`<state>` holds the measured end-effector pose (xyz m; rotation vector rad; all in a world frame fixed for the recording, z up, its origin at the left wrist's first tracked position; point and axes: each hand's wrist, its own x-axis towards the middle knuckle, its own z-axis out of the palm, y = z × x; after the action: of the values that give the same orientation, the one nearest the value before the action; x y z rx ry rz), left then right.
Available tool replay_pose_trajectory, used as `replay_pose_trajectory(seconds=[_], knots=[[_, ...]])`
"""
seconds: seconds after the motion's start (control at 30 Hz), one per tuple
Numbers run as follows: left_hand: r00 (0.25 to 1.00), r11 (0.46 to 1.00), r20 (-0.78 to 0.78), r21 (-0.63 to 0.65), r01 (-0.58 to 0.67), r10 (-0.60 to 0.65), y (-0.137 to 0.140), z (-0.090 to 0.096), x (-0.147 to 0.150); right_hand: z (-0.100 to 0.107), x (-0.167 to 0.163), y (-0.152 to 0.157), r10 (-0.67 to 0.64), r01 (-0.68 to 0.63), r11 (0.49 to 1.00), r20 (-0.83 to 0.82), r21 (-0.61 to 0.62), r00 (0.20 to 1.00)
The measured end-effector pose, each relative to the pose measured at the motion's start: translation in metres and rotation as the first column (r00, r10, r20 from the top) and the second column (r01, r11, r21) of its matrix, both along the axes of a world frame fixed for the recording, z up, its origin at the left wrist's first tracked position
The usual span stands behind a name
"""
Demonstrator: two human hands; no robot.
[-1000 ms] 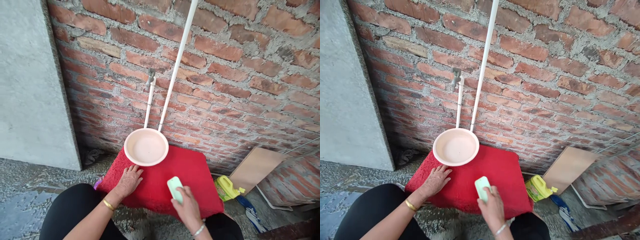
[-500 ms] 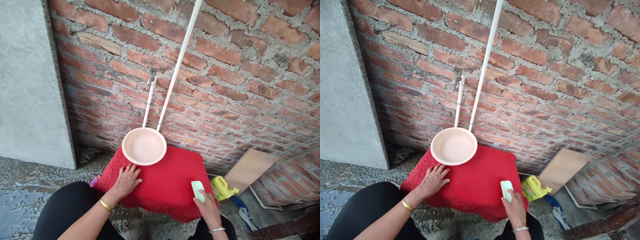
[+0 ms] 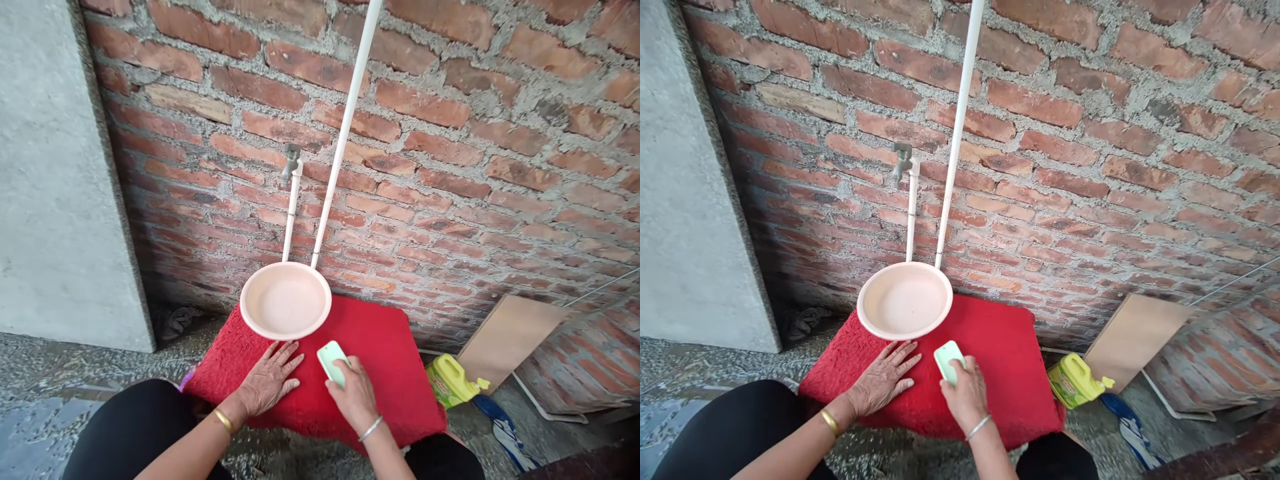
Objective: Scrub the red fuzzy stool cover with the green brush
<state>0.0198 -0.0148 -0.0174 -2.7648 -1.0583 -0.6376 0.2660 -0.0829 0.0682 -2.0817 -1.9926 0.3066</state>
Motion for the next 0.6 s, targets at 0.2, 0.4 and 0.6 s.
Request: replay_pose_trajectory(seconds=[0.2,0.4,0.6], knots=[[1.0,1.0,0.009,-0.019,-0.004,0.004,0.001,-0.005,0.001,-0.007,0.019,0.012,-0.031,0.031,0.999,-0.004,-0.042,1.0],[0.999,0.998,0.035,-0.054,-0.016,0.018,0.001,-0.004,0.002,-0.004,0.156,-0.026,-0.414,0.424,0.904,0.128,-0.063,0.901],[0.999,0.997,0.043,-0.079,-0.02,0.023,0.003,-0.001,0.0,-0.032,0.207,-0.064,-0.598,0.597,0.801,0.11,0.052,0.794]])
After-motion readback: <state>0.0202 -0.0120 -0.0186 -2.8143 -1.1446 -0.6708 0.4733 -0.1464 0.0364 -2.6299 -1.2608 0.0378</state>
